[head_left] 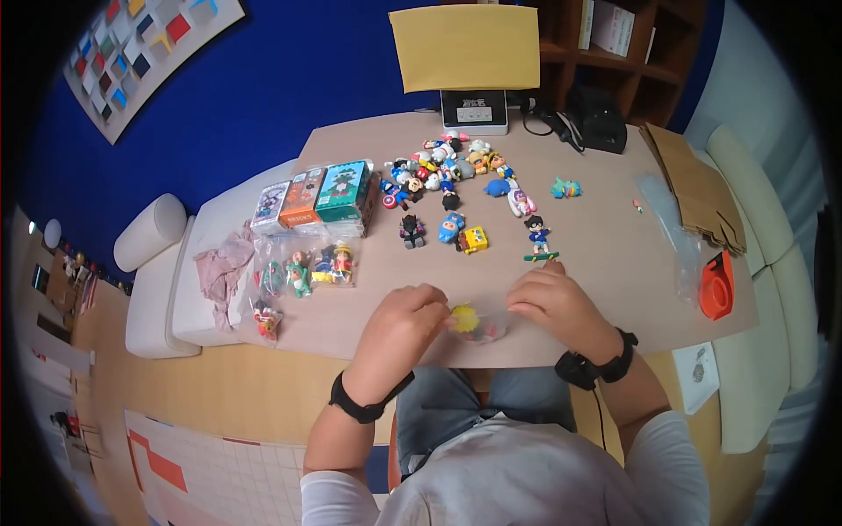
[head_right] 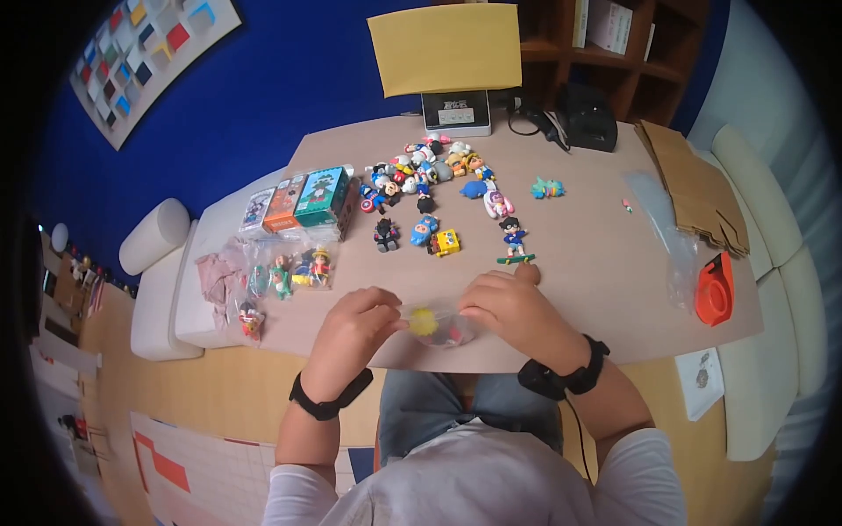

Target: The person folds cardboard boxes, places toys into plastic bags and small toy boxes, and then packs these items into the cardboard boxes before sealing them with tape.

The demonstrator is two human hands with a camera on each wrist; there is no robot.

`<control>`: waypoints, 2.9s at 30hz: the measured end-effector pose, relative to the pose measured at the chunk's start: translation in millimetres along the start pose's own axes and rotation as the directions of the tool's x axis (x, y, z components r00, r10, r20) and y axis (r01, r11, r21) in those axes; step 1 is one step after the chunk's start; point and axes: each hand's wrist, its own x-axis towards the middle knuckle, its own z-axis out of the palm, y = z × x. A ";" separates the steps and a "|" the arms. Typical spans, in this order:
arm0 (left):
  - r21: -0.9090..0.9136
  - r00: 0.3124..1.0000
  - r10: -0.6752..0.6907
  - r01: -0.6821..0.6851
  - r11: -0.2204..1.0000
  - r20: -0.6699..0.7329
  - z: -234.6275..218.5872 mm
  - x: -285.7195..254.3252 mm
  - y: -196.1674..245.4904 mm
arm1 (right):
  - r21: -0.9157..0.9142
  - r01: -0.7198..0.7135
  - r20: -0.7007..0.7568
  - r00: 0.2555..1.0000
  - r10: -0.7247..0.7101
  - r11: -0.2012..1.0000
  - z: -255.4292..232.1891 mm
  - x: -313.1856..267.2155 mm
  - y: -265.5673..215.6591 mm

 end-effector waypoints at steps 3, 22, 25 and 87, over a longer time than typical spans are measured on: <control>-0.129 0.994 -0.072 0.062 0.990 -0.077 8.3 -6.3 2.4 | 0.447 -0.248 -0.117 0.936 0.332 0.859 22.9 -9.1 -6.0; -0.094 0.985 -0.045 0.029 0.995 -0.168 18.3 -13.5 18.3 | 0.302 -0.187 -0.138 0.962 0.237 0.935 42.1 2.9 -34.1; -0.126 0.990 -0.040 0.023 0.992 -0.136 24.1 -11.0 16.1 | 0.162 -0.113 -0.161 0.977 0.140 0.980 39.0 2.9 -34.8; 0.458 0.722 -0.274 0.638 0.619 -0.635 25.3 -142.8 -120.2 | -0.533 -0.836 -0.768 0.543 0.340 0.131 -95.9 -175.8 115.5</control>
